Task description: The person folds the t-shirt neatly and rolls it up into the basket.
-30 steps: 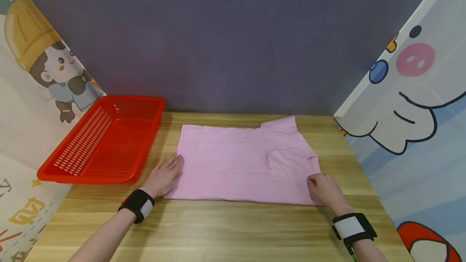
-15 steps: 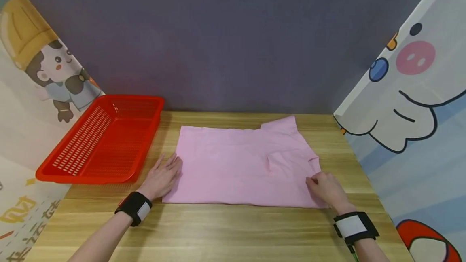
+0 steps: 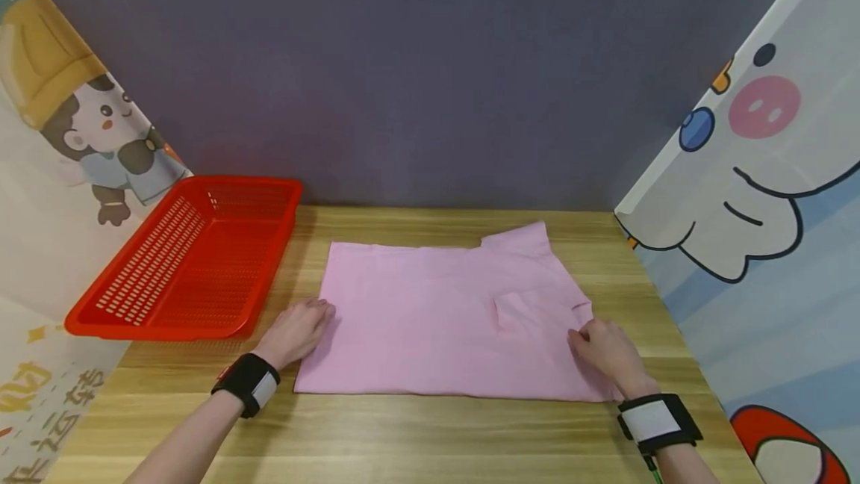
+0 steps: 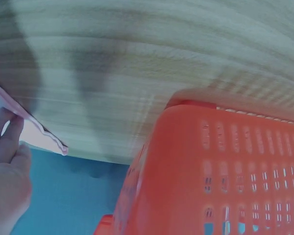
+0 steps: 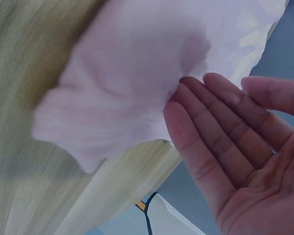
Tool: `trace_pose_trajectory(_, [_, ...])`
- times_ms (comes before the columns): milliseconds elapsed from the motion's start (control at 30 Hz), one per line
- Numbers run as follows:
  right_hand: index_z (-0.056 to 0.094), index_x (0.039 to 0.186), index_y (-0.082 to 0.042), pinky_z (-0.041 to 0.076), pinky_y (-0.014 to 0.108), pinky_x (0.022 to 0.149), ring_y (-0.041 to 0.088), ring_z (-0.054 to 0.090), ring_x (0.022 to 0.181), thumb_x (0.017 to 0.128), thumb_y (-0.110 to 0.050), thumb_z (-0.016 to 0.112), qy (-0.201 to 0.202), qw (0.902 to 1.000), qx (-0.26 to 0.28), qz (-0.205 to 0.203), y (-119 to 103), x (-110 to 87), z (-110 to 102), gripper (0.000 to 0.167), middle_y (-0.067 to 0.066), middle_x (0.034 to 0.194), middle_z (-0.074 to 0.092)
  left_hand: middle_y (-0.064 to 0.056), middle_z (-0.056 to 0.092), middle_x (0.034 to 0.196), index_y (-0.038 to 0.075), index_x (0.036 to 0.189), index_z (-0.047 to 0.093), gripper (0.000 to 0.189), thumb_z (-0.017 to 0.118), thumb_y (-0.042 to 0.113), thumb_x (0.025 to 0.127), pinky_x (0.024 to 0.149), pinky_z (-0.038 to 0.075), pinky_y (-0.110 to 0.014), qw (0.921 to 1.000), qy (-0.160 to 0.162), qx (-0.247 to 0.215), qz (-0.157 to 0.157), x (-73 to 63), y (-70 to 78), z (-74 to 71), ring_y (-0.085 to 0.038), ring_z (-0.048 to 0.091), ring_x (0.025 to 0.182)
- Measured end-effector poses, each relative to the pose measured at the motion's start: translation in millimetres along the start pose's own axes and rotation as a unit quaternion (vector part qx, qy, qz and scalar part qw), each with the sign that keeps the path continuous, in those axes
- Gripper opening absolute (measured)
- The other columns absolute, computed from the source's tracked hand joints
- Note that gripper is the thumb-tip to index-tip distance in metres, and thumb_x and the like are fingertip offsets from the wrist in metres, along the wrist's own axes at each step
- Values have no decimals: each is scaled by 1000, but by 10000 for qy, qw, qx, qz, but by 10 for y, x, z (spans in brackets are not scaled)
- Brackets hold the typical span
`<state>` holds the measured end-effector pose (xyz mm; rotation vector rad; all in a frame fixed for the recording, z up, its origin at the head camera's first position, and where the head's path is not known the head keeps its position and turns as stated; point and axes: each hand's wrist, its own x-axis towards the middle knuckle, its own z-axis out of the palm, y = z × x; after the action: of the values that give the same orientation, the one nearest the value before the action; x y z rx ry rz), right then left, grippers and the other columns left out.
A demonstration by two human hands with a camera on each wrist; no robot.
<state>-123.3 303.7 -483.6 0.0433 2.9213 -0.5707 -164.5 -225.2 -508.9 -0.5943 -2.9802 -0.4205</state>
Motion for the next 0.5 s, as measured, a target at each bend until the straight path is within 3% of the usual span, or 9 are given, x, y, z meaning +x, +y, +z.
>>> trace_pose_trajectory(133, [54, 61, -8, 32, 27, 49, 13, 44, 51, 98, -20, 55, -37, 10000, 27, 25, 4, 4, -29, 39, -2, 56, 43, -2, 52, 62, 6, 83, 69, 28, 55, 20, 103, 60, 46, -33, 9975, -87, -538, -450, 45, -13, -59, -18, 55, 62])
trace_pose_trajectory(167, [54, 61, -8, 33, 27, 49, 13, 44, 51, 98, -20, 55, -29, 10000, 27, 23, 7, 9, -32, 39, -2, 56, 43, -1, 55, 62, 5, 84, 71, 29, 55, 20, 103, 60, 45, -31, 9965, -75, -640, -523, 54, -26, -74, -15, 54, 61])
trace_pose_trajectory(300, [56, 63, -8, 33, 27, 49, 13, 44, 51, 98, -16, 55, 280, 9995, -8, -176, 17, 72, -51, 36, -1, 57, 44, -5, 68, 70, 2, 92, 74, 28, 54, 19, 103, 64, 50, -33, 9904, 63, -1071, -874, 119, -98, -128, -15, 57, 64])
trace_pose_trajectory(433, [57, 65, -6, 33, 27, 49, 14, 44, 52, 99, -13, 55, 770, 9961, 77, -417, -15, 210, -107, 35, 0, 57, 46, -14, 68, 82, -1, 103, 71, 30, 49, 19, 104, 74, 53, -43, 9862, 251, -1181, -1129, 282, -128, -183, -24, 59, 74])
trace_pose_trajectory(500, [61, 70, -4, 34, 28, 50, 15, 44, 54, 100, -14, 53, 833, 9952, 164, -476, -44, 308, -134, 33, 1, 60, 49, -21, 70, 93, -4, 110, 68, 32, 46, 19, 105, 83, 53, -49, 9848, 254, -1172, -1255, 383, -123, -205, -32, 63, 82])
